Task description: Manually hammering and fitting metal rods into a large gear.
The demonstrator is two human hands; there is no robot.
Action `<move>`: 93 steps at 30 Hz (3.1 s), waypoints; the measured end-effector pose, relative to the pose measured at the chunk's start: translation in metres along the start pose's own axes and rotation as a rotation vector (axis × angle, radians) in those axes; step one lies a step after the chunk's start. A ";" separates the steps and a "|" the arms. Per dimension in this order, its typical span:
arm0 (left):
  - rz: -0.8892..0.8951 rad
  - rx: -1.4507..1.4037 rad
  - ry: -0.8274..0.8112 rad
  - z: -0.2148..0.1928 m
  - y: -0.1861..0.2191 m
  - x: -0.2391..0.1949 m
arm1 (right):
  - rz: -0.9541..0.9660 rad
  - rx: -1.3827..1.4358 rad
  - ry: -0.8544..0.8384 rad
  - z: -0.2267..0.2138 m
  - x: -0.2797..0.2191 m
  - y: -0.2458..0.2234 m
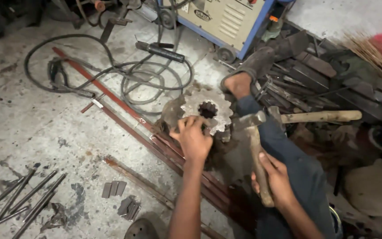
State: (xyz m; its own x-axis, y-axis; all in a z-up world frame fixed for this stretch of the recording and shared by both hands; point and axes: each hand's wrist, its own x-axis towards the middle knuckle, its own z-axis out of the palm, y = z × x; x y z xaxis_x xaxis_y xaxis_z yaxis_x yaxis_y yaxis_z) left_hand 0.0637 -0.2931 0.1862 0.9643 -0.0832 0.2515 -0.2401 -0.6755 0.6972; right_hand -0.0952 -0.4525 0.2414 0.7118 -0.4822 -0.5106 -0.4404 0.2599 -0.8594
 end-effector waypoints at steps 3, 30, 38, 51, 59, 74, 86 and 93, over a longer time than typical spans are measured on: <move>0.089 -0.025 0.003 -0.009 -0.002 -0.004 | -0.070 0.020 0.006 0.004 -0.002 -0.016; 0.114 -0.076 -0.032 -0.012 0.005 -0.010 | 0.088 -0.005 -0.134 0.008 0.044 0.003; -0.106 -0.031 0.131 -0.013 0.013 0.007 | -0.026 -0.140 -0.054 0.010 0.002 -0.026; -0.583 -0.667 0.625 -0.010 -0.042 0.010 | -0.797 -0.086 -0.002 0.026 -0.003 -0.030; -0.310 -0.440 0.319 -0.020 -0.024 -0.004 | -0.088 -0.293 -0.093 0.034 0.031 0.006; -0.296 -0.561 0.480 -0.016 -0.113 -0.057 | 0.246 0.148 -0.497 0.007 0.098 0.024; -0.755 -0.332 0.650 -0.087 -0.299 -0.149 | 0.133 -0.068 -0.490 0.053 0.074 0.013; -0.736 -0.380 0.829 -0.086 -0.312 -0.147 | 0.129 -0.162 -0.380 0.061 0.045 0.005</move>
State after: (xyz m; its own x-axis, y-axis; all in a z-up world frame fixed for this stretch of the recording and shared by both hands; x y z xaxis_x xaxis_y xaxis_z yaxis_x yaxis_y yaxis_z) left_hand -0.0130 -0.0074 -0.0107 0.5497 0.8347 -0.0338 0.1924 -0.0872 0.9774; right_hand -0.0319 -0.4220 0.2126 0.7831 -0.1041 -0.6131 -0.5974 0.1482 -0.7882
